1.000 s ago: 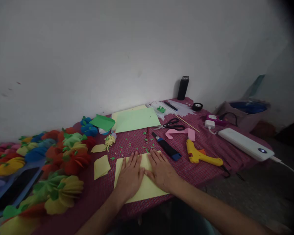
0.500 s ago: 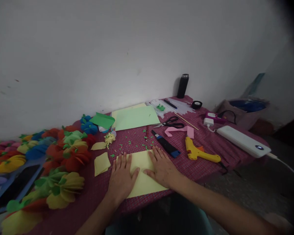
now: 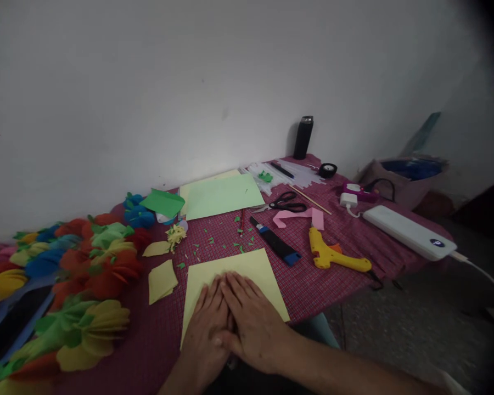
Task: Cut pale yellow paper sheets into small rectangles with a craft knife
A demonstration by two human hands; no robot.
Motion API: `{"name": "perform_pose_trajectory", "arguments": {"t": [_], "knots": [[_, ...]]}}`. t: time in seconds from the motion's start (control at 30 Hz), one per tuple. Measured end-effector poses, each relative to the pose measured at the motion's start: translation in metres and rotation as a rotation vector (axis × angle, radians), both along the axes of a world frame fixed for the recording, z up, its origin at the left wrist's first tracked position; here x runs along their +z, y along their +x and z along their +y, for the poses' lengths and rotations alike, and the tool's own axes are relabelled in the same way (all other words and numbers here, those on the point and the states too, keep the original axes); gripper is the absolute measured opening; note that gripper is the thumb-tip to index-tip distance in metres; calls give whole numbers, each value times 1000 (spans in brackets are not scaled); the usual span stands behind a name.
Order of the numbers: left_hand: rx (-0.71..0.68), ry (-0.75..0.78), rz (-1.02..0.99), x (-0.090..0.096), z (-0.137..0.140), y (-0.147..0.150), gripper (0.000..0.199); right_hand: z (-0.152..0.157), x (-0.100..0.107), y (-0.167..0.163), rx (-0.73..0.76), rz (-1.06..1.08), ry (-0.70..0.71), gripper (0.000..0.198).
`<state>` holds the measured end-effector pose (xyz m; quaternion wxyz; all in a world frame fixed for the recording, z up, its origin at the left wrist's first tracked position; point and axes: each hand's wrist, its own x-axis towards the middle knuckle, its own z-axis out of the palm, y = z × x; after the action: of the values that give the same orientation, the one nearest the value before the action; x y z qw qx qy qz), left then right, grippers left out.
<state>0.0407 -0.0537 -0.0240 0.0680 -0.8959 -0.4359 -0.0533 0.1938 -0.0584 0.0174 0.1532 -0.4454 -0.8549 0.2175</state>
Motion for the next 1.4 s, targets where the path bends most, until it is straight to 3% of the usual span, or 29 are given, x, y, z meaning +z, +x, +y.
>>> {"name": "perform_pose_trajectory", "arguments": {"t": [0.17,0.33,0.63,0.73,0.83,0.93,1.03,1.13,1.23,1.4], "knots": [[33,59,34,0,4,-1,52,5,-5,12,17,-30,-44,84],[119,65,64,8,-1,-11,53,1,-11,29,34,-75,3,80],[262,124,56,-3,-32,-62,59,-9,-16,57,-3,-131,63,90],[342,140,-9,4,-41,-73,58,-12,-14,68,17,-136,84,89],[349,148,-94,23,-36,-60,56,-7,-4,64,-20,-127,151,76],[295,114,-123,37,-12,-28,50,7,3,41,-118,-95,235,56],[255,45,-111,30,19,1,46,23,-3,14,-129,-86,253,49],[250,-4,-72,15,36,11,44,32,-18,2,-172,-109,225,48],[267,-10,-33,8,36,7,45,34,-27,6,-189,-136,214,53],[329,-1,-10,13,29,-3,50,35,-26,22,-219,-163,185,70]]}}
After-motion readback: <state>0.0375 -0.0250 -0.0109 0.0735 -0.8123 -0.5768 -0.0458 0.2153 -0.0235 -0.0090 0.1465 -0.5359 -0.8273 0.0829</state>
